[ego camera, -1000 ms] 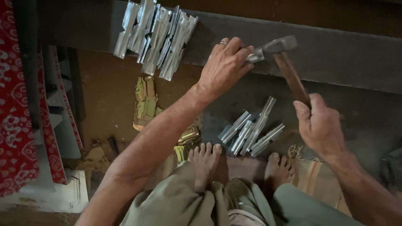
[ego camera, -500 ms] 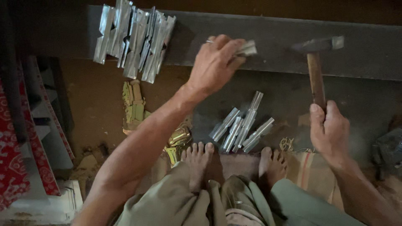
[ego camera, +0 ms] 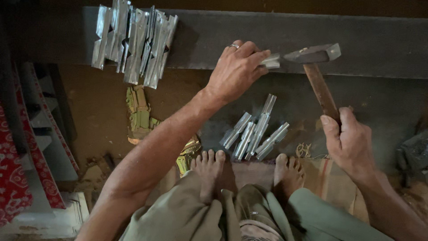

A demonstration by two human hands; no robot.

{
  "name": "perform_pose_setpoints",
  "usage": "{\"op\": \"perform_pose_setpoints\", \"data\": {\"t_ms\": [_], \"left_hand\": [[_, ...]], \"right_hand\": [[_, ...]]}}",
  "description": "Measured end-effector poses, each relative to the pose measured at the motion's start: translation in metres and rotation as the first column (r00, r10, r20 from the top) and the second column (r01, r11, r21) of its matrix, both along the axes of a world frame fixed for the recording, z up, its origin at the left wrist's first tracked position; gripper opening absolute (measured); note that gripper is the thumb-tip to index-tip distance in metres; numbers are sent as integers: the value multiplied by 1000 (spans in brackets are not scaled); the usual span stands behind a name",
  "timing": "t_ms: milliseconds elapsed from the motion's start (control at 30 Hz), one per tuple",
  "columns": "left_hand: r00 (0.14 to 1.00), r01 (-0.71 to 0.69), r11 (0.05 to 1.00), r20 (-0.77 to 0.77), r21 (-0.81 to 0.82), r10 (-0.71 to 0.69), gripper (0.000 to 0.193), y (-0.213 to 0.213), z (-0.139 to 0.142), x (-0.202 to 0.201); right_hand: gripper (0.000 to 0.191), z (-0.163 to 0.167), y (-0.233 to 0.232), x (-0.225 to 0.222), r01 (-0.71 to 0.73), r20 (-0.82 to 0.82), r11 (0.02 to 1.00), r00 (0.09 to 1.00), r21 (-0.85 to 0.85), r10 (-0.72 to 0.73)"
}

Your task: The person repeatedly picks up small metal rods, places them on a metal beam, and strikes them with a hammer to flatten or shape them. Finished pieces are set aside in a growing pile.

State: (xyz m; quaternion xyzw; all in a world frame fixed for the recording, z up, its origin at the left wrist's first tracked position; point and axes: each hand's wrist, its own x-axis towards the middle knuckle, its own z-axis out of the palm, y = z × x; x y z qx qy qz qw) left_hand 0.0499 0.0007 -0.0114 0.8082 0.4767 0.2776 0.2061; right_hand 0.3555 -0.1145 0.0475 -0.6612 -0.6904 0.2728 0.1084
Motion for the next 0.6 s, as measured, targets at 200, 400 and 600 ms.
{"op": "perform_pose_setpoints", "data": {"t_ms": [200,400,600], "left_hand": [[999,-17,1000,-41,25,18,40,-1,1,3],[996,-18,1000,-91,-1,18,41,-1,0,5],[997,-25,1000,-79,10,26,40,-1,1,7]], "right_hand": [[31,11,10,-15,-58,81,992,994,-114,67],[33,20,8,-19,-97,41,994,995,44,95],[30,16,9,-24,-73,227,978,967,-197,118]]}}
